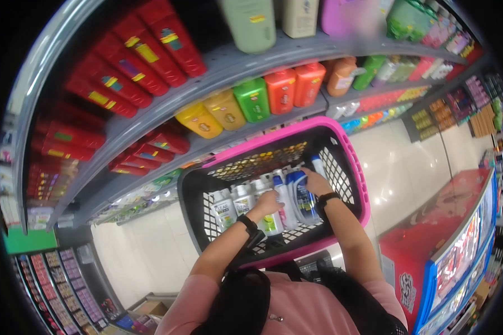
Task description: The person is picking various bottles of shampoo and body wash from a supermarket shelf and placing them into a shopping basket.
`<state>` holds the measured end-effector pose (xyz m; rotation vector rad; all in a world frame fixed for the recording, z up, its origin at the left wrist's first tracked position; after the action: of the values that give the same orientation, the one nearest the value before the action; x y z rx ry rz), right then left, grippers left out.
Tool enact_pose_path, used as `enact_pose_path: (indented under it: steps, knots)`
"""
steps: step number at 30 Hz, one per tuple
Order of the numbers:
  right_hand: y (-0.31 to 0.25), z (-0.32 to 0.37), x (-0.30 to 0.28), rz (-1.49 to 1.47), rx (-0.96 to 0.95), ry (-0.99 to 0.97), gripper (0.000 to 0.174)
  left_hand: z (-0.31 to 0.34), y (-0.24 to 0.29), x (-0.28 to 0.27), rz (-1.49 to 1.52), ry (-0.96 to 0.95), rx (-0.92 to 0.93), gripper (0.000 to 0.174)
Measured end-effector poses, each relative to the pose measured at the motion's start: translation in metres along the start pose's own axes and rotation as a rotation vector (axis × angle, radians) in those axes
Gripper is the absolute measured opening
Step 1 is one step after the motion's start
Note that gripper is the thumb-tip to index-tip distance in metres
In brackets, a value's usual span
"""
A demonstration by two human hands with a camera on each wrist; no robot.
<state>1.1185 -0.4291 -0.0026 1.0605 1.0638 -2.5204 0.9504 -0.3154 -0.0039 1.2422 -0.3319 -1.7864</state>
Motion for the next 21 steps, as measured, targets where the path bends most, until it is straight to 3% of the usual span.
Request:
enact_pose_path:
  steps: [5,7,9,10,14,18,21]
  knots:
    - [0.006,0.006,0.013,0.107,0.034,0.052,0.081,0.070,0.024,-0.049,0.184,-0.084,0.076,0.044]
    - [-0.009,0.018,0.007,0.071,0.094,-0.001,0.083,0.109,0.018,-0.068,0.222,-0.031,0.086,0.039]
    - [-0.025,0.028,0.002,0.020,0.006,0.005,0.079,0.148,0.011,-0.090,0.167,0.067,0.166,0.036]
    - [-0.035,0.035,0.003,0.035,-0.053,0.036,0.068,0.172,0.005,-0.101,0.163,0.090,0.159,0.036]
    - [-0.085,0.078,-0.001,-0.129,-0.200,0.042,0.046,0.260,-0.055,-0.124,0.365,0.242,0.009,0.036]
    - [-0.146,0.117,0.011,-0.134,-0.186,0.111,0.043,0.334,-0.116,-0.134,0.319,0.355,-0.109,0.037]
    - [-0.201,0.136,0.045,-0.093,-0.237,0.106,0.042,0.383,-0.161,-0.136,0.310,0.381,-0.081,0.037]
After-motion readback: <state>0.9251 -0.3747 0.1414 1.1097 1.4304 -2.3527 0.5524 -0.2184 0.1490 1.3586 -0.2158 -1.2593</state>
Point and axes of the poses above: each hand's wrist, its own z-axis away from the middle knuckle, its own x-axis out of the palm, y = z × x, the point moved 5 cm from there along -z, towards the middle knuckle, and after that the axes turned 2 degrees about -z, right-handed, at the moved point
